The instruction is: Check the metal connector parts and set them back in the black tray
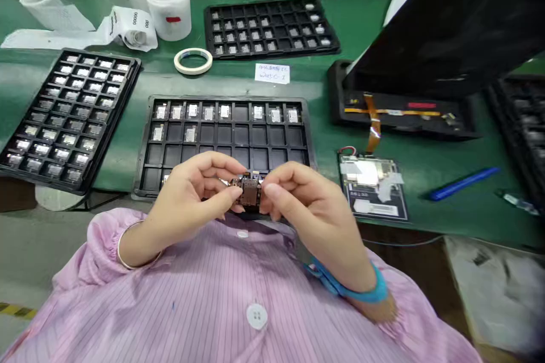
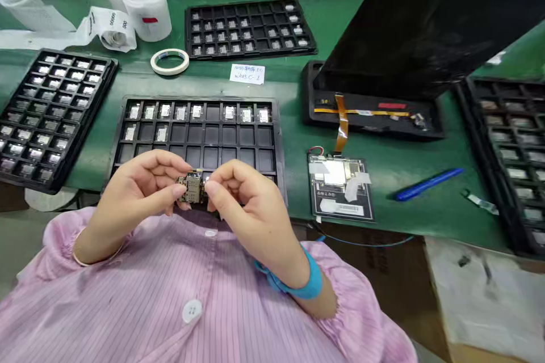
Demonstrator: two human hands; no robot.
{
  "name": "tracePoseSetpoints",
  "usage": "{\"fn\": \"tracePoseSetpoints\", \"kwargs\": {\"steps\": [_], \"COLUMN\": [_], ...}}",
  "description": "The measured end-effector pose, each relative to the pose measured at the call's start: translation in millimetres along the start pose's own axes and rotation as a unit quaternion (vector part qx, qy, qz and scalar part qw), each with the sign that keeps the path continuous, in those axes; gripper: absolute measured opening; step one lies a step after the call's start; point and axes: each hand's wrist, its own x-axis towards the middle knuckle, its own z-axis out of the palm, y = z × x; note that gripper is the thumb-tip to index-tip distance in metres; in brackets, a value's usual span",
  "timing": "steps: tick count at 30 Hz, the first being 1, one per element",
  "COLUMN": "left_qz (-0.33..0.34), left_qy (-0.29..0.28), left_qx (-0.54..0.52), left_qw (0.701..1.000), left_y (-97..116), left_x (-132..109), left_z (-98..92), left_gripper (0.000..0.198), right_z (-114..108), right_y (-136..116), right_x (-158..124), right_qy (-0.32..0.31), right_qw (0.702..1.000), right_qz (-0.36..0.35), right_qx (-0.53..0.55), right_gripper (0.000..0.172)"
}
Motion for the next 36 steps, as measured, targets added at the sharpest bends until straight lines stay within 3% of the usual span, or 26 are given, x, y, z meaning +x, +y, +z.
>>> {"fn": "tracePoseSetpoints", "kwargs": {"steps": [5,13,36], "left_qz": [0.018,0.032,0.015], "left_qy": [0.004,-0.002,-0.006], "left_qx": [0.006,-0.011,-0.022], "left_qw": [1.0,0.999,1.0], "left_y": [-1.8,-4.0,-3.8], "left_x": [1.4,-0.4,-2.7], "left_z": [0.5,-3.9,-5.2], "left_gripper": [0.018,0.018,0.019], "right_z": [1.5,-1.0,-1.8], "right_y": [4.2,2.9,9.6], "right_x": [-2.4,-2.2,-3.5], "right_qy": [-0.013,0.031,0.043], "right_qw": [0.999,0.999,0.995], "right_qz": [0.028,-0.012,-0.015], "right_qx": [-0.018,-0.026,-0.088], "right_gripper": [0.018,0.018,0.018]}}
